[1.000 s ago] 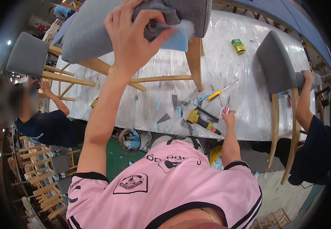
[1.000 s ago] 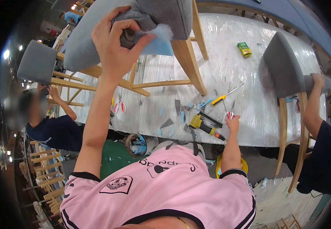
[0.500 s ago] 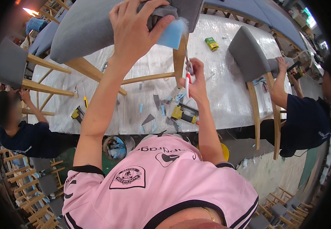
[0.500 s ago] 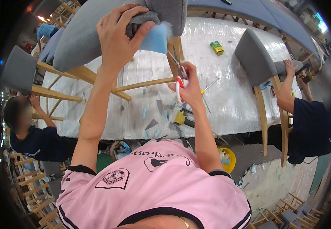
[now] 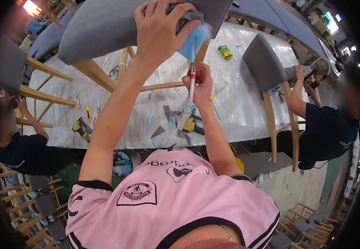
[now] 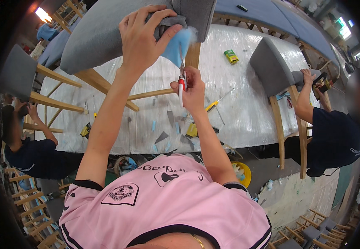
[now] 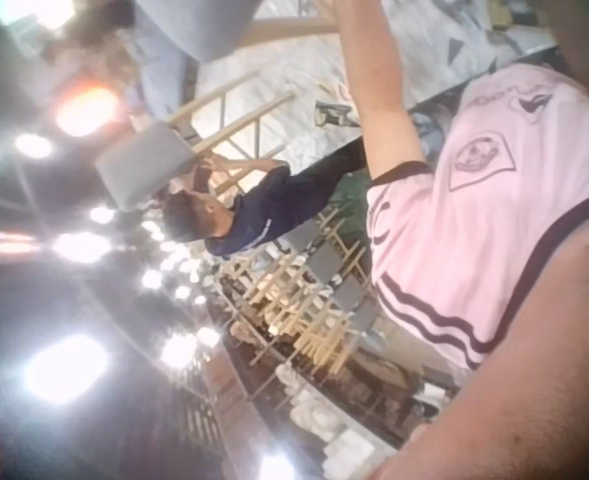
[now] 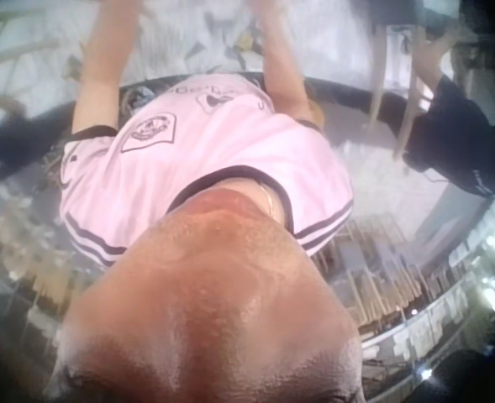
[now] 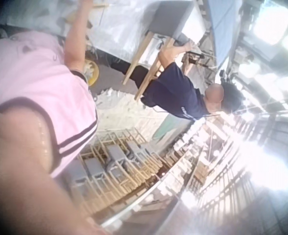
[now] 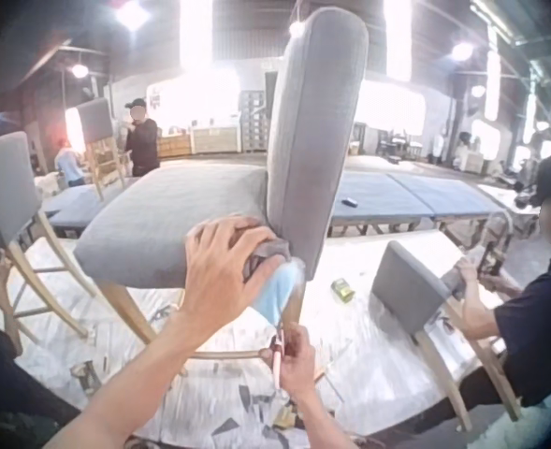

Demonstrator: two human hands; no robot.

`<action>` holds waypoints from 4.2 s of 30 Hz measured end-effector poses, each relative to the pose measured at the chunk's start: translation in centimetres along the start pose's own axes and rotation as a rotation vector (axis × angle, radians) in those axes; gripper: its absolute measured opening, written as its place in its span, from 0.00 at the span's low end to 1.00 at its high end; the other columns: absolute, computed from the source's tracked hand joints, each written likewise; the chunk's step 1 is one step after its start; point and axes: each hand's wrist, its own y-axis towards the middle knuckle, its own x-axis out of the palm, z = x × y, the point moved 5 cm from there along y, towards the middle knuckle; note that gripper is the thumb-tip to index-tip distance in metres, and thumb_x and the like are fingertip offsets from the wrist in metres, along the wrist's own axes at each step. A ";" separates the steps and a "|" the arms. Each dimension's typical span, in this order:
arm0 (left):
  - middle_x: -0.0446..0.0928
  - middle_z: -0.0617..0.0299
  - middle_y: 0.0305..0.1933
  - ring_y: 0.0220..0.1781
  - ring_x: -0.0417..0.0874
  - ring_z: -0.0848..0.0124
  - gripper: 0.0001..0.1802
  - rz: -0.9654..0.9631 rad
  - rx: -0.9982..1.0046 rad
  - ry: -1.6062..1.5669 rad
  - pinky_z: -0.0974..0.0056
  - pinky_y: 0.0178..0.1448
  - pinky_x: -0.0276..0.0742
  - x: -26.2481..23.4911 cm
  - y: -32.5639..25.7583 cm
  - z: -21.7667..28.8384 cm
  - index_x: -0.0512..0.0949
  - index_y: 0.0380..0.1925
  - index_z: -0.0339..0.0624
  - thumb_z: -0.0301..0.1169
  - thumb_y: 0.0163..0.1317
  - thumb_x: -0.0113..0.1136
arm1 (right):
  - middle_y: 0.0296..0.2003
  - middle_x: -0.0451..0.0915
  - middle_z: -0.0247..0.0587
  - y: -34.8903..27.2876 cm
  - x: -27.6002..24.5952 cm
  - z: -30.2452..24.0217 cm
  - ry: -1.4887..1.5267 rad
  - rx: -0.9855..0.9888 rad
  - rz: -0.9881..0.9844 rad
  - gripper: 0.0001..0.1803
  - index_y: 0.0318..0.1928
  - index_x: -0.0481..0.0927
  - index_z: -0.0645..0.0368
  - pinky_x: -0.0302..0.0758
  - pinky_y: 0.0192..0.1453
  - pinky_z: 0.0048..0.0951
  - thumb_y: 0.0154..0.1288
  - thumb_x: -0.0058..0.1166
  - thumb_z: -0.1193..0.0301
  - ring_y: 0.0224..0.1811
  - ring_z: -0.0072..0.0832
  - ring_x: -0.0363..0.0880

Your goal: The person upholsters a wooden chair by stretching and securing gray fabric over the seat and backrest. They use a staple gun to attach the fabric, a screwdriver to tuck and adjust edges, and scissors to trim excess material. The process is repeated on multiple chairs in a workshop setting.

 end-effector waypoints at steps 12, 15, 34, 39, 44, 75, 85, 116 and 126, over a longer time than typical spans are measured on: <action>0.79 0.60 0.57 0.62 0.76 0.58 0.16 -0.236 0.091 -0.081 0.49 0.72 0.61 -1.8 2.2 2.0 0.86 0.46 0.48 0.41 0.62 0.69 | 0.27 0.76 0.29 -0.5 0.1 0.0 0.154 0.073 0.100 0.24 0.56 0.71 0.59 0.66 0.25 0.19 0.68 0.70 0.67 0.23 0.14 0.70; 0.78 0.44 0.54 0.62 0.75 0.49 0.21 -0.435 0.379 -0.172 0.45 0.75 0.59 -1.9 4.6 3.4 0.82 0.52 0.37 0.36 0.61 0.66 | 0.27 0.77 0.29 -4.0 -3.2 3.7 0.220 0.198 0.194 0.23 0.56 0.73 0.58 0.65 0.22 0.19 0.69 0.70 0.67 0.21 0.14 0.71; 0.79 0.48 0.64 0.64 0.81 0.59 0.27 -1.032 -1.316 -0.556 0.59 0.66 0.76 4.9 -35.9 2.8 0.80 0.62 0.39 0.41 0.67 0.69 | 0.41 0.88 0.42 2.1 -13.2 6.9 -0.250 0.313 -0.040 0.19 0.55 0.84 0.64 0.79 0.50 0.27 0.70 0.65 0.65 0.44 0.23 0.84; 0.79 0.59 0.65 0.66 0.80 0.64 0.29 -0.276 -1.494 -1.021 0.60 0.70 0.73 4.6 -26.5 0.3 0.77 0.65 0.41 0.49 0.74 0.62 | 0.26 0.81 0.31 9.8 -2.8 -9.6 -0.200 -0.082 -0.215 0.18 0.37 0.83 0.66 0.68 0.30 0.27 0.71 0.66 0.60 0.28 0.17 0.73; 0.73 0.59 0.71 0.71 0.75 0.63 0.37 0.340 -1.392 -1.759 0.55 0.74 0.71 5.8 -17.7 1.4 0.68 0.72 0.41 0.55 0.74 0.58 | 0.20 0.73 0.24 7.8 -1.6 -3.6 0.094 0.179 -0.263 0.27 0.28 0.79 0.65 0.60 0.28 0.27 0.76 0.61 0.52 0.28 0.13 0.67; 0.78 0.61 0.60 0.59 0.81 0.70 0.37 0.495 -1.638 -1.668 0.63 0.62 0.80 5.9 -10.0 8.7 0.70 0.64 0.37 0.42 0.61 0.78 | 0.37 0.83 0.33 7.8 -0.9 -6.1 0.179 0.133 -0.151 0.21 0.44 0.85 0.67 0.73 0.45 0.22 0.78 0.59 0.57 0.41 0.16 0.76; 0.83 0.65 0.48 0.48 0.82 0.77 0.21 0.521 -1.732 -1.500 0.66 0.52 0.79 5.3 -10.5 9.3 0.82 0.50 0.36 0.41 0.68 0.72 | 0.35 0.80 0.26 5.6 -1.6 -3.7 0.175 0.321 -0.140 0.15 0.39 0.83 0.60 0.70 0.40 0.21 0.79 0.59 0.60 0.38 0.10 0.71; 0.76 0.58 0.64 0.62 0.78 0.67 0.36 0.070 -1.566 -1.445 0.60 0.58 0.75 4.5 -11.0 7.1 0.68 0.69 0.41 0.56 0.74 0.56 | 0.30 0.80 0.26 4.0 -0.2 -5.5 0.603 0.393 -0.133 0.18 0.39 0.81 0.59 0.64 0.27 0.17 0.76 0.61 0.55 0.25 0.10 0.68; 0.76 0.51 0.69 0.64 0.80 0.65 0.39 -0.134 -1.544 -1.513 0.57 0.63 0.82 4.2 -11.0 5.7 0.69 0.70 0.39 0.51 0.68 0.68 | 0.29 0.72 0.28 2.4 2.0 -5.3 1.421 1.112 -0.477 0.12 0.45 0.73 0.53 0.55 0.21 0.20 0.82 0.49 0.58 0.19 0.13 0.58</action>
